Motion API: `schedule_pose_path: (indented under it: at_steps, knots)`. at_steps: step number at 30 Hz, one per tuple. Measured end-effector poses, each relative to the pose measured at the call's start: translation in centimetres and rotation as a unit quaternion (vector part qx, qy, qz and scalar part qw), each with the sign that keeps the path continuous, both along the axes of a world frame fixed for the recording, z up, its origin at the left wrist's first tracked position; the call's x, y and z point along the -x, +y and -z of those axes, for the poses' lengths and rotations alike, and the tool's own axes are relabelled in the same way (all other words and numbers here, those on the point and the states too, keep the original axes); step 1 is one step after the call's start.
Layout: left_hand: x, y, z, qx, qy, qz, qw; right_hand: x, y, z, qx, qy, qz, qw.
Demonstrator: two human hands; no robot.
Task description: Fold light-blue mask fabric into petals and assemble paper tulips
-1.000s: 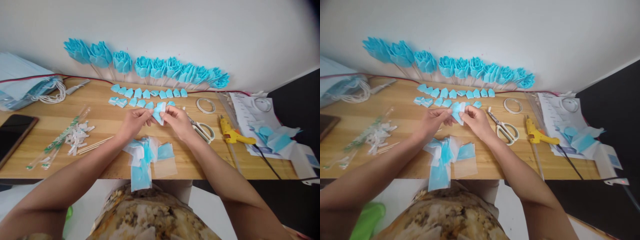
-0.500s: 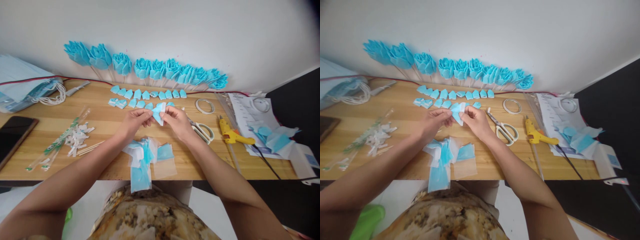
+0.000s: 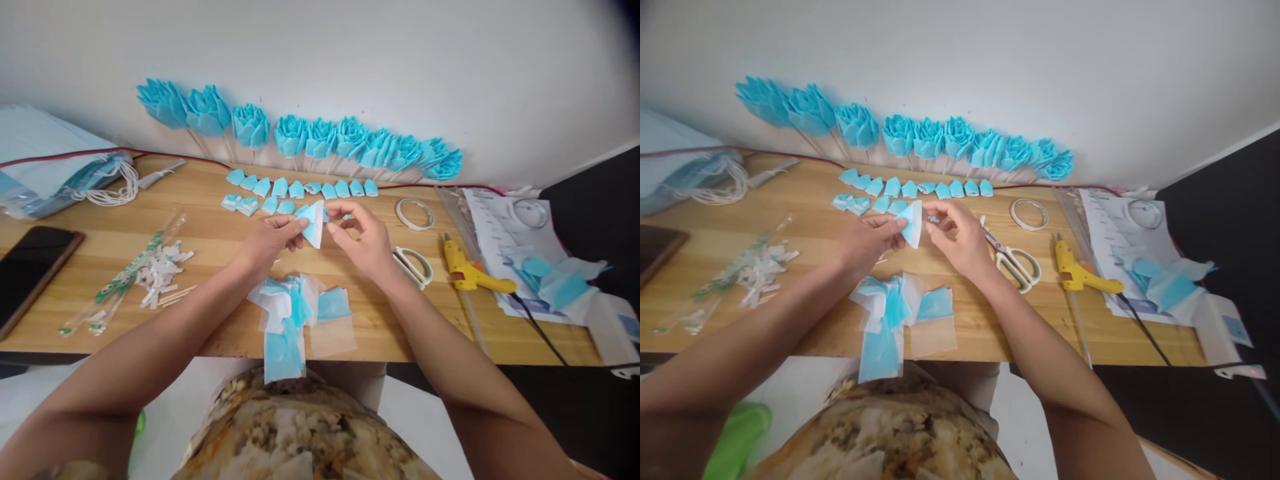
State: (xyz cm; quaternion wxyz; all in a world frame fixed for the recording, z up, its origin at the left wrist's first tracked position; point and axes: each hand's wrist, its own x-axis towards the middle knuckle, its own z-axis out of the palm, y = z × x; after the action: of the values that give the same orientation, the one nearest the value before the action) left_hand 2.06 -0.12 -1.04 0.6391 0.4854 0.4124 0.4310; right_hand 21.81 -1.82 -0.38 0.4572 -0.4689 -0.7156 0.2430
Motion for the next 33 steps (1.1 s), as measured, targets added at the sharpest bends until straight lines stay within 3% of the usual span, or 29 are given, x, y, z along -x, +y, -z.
schedule_pose_path:
  at_steps: [4, 7, 20, 27, 33]
  knots:
    - [0.1, 0.1, 0.2, 0.024, -0.043, 0.001, 0.999, -0.5, 0.4, 0.0, -0.151, -0.131, -0.034, 0.979]
    - [0.0, 0.0, 0.2, 0.026, -0.041, -0.001, 0.999, -0.2, 0.5, 0.2, -0.164, -0.157, -0.051, 0.973]
    - [-0.3, -0.4, -0.1, 0.011, 0.002, -0.001, 1.0, 0.9, -0.5, 0.3, -0.07, -0.056, -0.004, 0.996]
    - [-0.4, -0.4, -0.2, 0.0, 0.004, 0.004, 1.0, 1.3, -0.3, 0.7, 0.074, 0.077, -0.009, 0.994]
    - [-0.3, -0.3, 0.2, 0.001, -0.005, 0.012, 1.0, 1.5, -0.1, 0.9, 0.144, 0.141, -0.013, 0.979]
